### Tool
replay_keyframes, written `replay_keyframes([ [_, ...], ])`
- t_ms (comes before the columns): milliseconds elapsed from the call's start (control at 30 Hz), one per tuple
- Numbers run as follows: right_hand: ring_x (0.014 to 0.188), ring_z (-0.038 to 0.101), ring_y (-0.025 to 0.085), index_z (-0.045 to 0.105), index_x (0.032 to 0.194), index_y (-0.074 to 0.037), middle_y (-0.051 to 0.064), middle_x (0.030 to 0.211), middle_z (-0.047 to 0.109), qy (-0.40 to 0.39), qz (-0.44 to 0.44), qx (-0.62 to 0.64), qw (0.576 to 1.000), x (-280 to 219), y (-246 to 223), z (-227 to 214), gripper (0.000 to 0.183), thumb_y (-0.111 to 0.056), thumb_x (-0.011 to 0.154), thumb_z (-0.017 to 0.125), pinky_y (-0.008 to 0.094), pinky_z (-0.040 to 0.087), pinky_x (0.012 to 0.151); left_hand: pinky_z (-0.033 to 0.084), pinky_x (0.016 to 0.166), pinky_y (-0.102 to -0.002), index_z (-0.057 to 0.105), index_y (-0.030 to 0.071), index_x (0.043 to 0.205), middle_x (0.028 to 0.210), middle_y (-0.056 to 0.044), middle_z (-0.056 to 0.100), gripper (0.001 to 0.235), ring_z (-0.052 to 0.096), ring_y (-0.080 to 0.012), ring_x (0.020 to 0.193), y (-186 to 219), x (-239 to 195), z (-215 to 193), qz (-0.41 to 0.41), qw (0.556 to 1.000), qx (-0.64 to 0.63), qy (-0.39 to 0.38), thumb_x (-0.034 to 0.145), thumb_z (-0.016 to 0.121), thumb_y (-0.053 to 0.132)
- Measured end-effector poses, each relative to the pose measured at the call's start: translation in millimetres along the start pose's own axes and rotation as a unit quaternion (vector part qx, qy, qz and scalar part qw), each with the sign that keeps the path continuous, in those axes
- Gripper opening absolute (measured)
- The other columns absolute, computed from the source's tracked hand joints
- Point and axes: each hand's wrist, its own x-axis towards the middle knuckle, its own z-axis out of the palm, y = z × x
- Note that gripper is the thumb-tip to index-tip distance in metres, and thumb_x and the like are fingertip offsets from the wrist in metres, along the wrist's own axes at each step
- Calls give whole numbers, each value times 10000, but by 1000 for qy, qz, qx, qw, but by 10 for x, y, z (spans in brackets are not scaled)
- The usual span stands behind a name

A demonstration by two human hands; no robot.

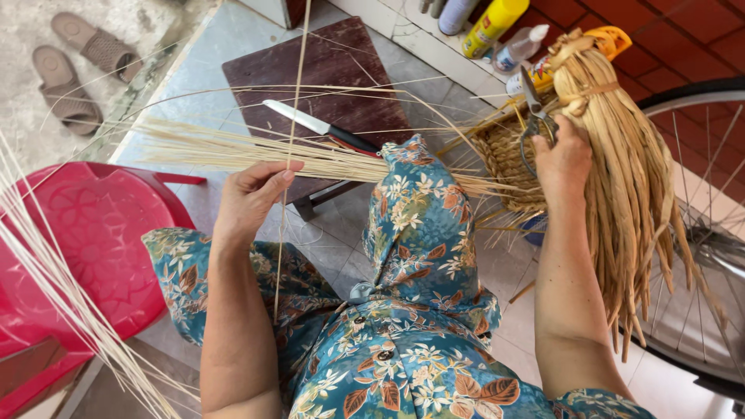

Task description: The person sits on the floor and uses a knife to split long bamboo strips into thinner strands. They hold the strips with one hand and draw the knife along the length to separate them, repeating the process on multiple pieces.

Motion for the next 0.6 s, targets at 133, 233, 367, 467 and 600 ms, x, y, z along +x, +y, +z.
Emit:
replay_keyframes([
  [133,1110,603,432,611,1394,-71,240,1203,633,-12,9,-13,1000,-69,-96,-69,583,-228,883,843,516,484,927,392,614,-210,780,68,1163,788,74,596,206,471,-31,699,-31,-9,-28,20,999,-34,-18,979,723,144],
  [233,1067,603,413,601,1398,-67,228,1146,629,-26,25,-23,999,-69,-174,-154,614,-229,865,858,514,484,888,405,621,-211,777,63,1155,812,79,615,209,483,-27,713,-55,-21,-60,5,1000,-29,-10,967,726,141],
  [367,985,669,296,655,1363,-67,160,1135,671,20,9,28,999,-143,-296,-369,473,-172,940,839,426,540,836,367,588,-207,771,42,1141,795,75,602,195,459,-25,683,-184,-24,-109,-3,998,-58,15,977,734,142],
  [467,1009,710,197,667,1368,-54,110,1189,712,30,-35,188,981,-133,-580,-443,365,-85,1014,752,311,587,842,369,536,-210,760,25,1078,762,53,615,161,476,-36,621,-307,44,-141,-9,994,-93,52,979,742,150],
  [600,1052,703,128,697,1318,-34,84,1166,748,-119,-105,357,920,-83,-1286,-156,282,-46,1036,705,248,577,919,412,537,-211,744,19,1019,784,22,659,158,554,-51,619,-415,172,-181,41,977,-166,123,986,755,173],
])
